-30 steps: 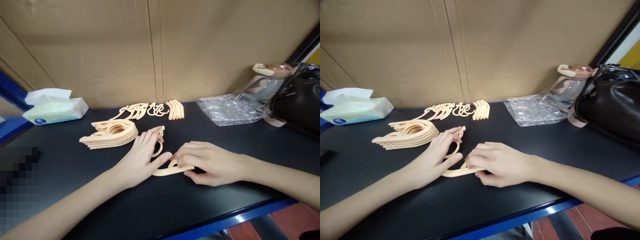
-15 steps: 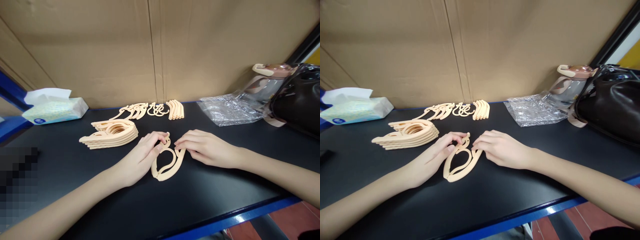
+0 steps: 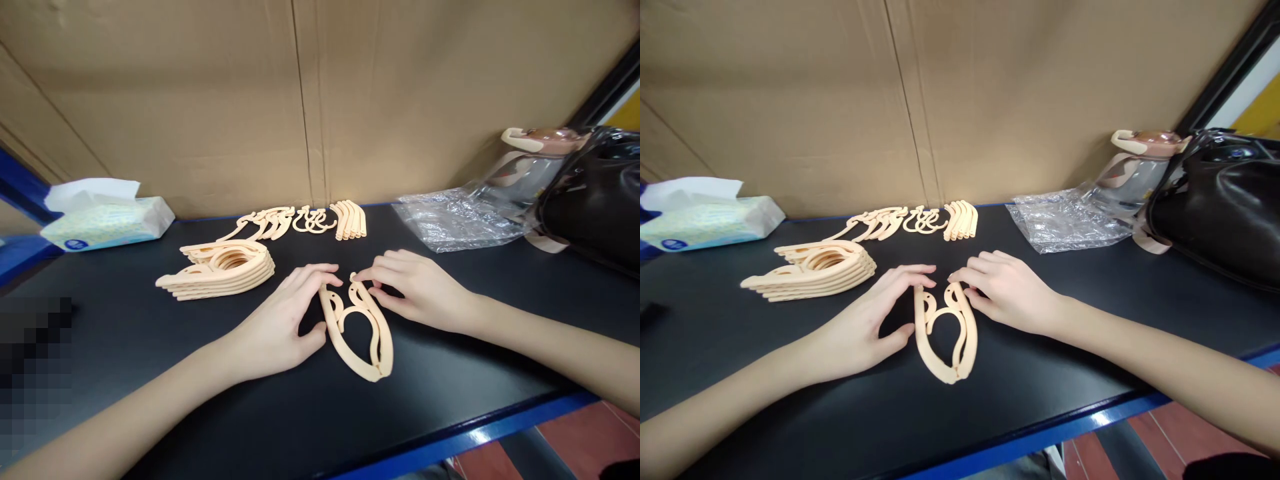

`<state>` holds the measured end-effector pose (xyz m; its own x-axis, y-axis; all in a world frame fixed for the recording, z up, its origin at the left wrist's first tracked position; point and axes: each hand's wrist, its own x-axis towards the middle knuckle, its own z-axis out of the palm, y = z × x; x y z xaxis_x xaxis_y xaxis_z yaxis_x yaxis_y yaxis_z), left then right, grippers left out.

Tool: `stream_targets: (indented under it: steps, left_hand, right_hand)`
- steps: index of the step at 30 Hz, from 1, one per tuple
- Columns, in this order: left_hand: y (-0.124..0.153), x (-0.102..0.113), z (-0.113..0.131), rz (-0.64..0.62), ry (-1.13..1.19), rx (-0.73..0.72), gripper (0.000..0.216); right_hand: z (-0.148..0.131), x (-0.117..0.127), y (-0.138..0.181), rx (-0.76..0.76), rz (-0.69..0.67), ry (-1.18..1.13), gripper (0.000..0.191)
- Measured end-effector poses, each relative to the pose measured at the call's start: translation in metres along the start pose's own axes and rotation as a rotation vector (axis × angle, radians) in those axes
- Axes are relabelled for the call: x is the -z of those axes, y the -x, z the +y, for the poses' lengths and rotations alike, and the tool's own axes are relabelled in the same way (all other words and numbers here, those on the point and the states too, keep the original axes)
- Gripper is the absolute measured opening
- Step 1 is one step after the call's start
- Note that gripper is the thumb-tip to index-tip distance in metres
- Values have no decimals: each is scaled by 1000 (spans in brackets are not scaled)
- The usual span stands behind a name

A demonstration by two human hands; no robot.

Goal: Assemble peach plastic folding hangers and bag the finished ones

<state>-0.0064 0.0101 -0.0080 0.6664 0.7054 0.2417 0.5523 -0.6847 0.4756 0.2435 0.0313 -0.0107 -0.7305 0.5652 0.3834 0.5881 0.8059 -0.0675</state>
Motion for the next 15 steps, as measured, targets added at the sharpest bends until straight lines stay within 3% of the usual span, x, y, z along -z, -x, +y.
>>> stream_targets:
  steps: [6, 15]
  left_hand:
    - [1, 0, 3, -78, -3, -25, 57]
    - [-2, 3, 7, -161, -5, -43, 67]
  right_hand:
    - [-3, 4, -1, 45, -71, -149, 21]
    - [-10, 12, 0, 153, -205, -183, 33]
